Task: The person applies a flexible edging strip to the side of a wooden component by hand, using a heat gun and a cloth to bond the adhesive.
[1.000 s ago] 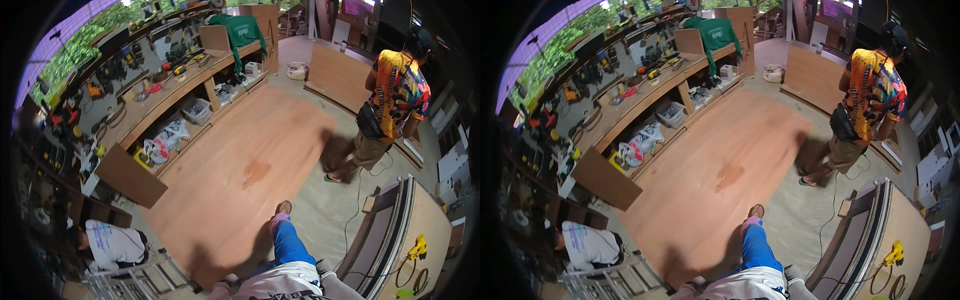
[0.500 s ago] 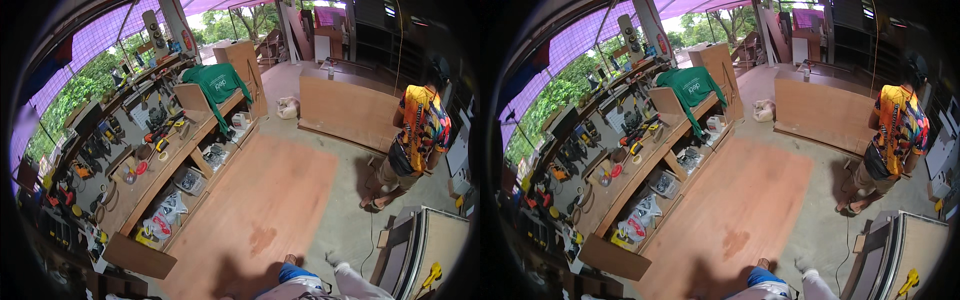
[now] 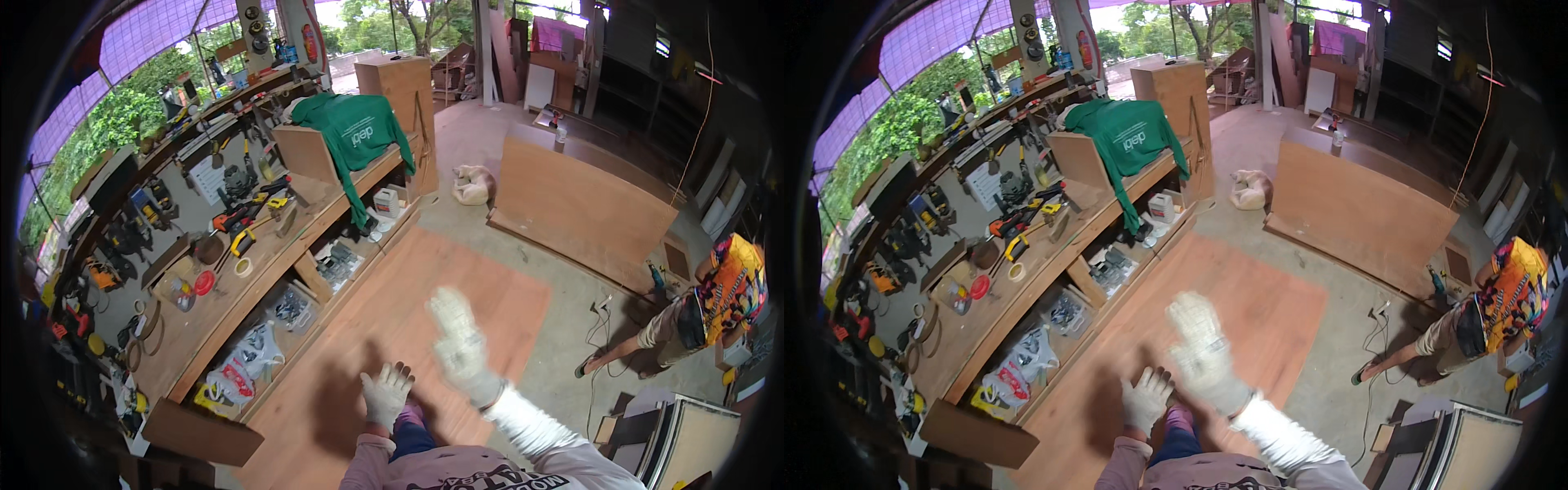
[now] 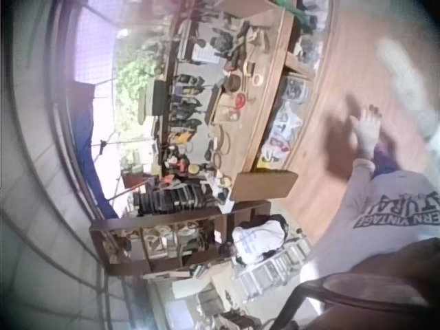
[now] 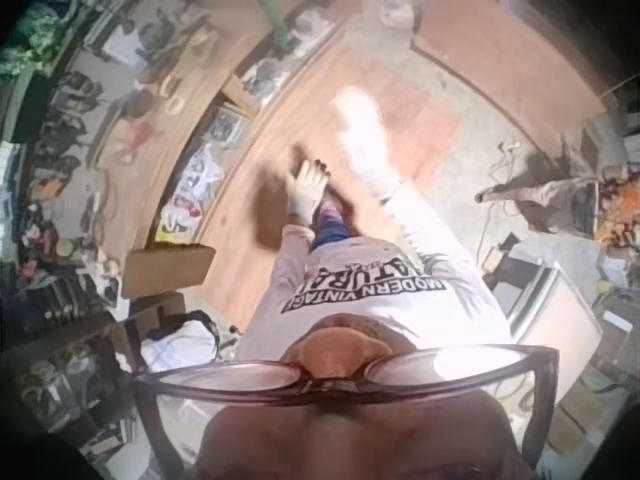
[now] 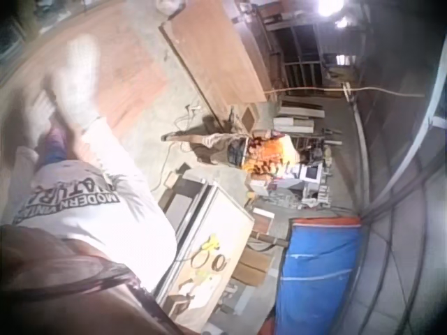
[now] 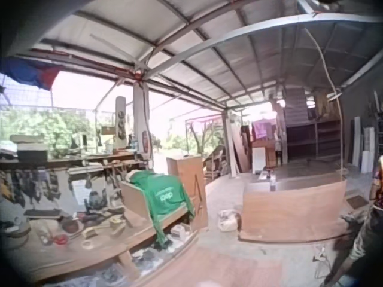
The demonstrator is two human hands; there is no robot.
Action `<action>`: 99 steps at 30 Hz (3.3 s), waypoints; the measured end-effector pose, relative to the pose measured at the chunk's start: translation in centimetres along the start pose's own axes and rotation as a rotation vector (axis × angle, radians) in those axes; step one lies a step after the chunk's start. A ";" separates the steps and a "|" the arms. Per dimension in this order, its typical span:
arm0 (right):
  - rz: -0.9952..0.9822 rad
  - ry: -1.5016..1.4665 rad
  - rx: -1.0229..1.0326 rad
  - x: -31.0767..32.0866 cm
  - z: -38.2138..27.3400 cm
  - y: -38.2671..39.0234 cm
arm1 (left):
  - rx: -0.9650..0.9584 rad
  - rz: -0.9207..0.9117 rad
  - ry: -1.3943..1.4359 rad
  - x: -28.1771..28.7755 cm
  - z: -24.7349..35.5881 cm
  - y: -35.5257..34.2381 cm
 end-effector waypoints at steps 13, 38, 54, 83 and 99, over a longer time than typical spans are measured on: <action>-0.708 0.034 -0.943 -23.2 32.3 11.7 | 0.369 -0.289 -0.630 -8.3 9.9 -20.6; -0.938 0.275 -1.344 -22.6 84.2 1.6 | 0.311 0.567 -2.193 0.2 23.0 -47.6; -0.895 -0.065 -0.943 -46.2 97.0 -24.8 | -1.012 1.310 -1.723 -24.9 43.2 -56.6; -0.803 0.395 0.129 -89.8 62.2 -36.9 | -1.005 1.019 -2.186 -23.7 66.5 -61.1; -0.712 0.392 0.179 -90.4 64.3 -36.5 | -0.701 0.978 -1.960 -20.9 72.7 -58.3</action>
Point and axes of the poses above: each hand's wrist, its own y-axis away from the middle knuckle, its own x-axis out of the back of the hand, z = x × y, the point moved 4 cm from there along -y, towards the middle knuckle, and after that the axes turned 12 degrees about z, right-handed, at the moved point
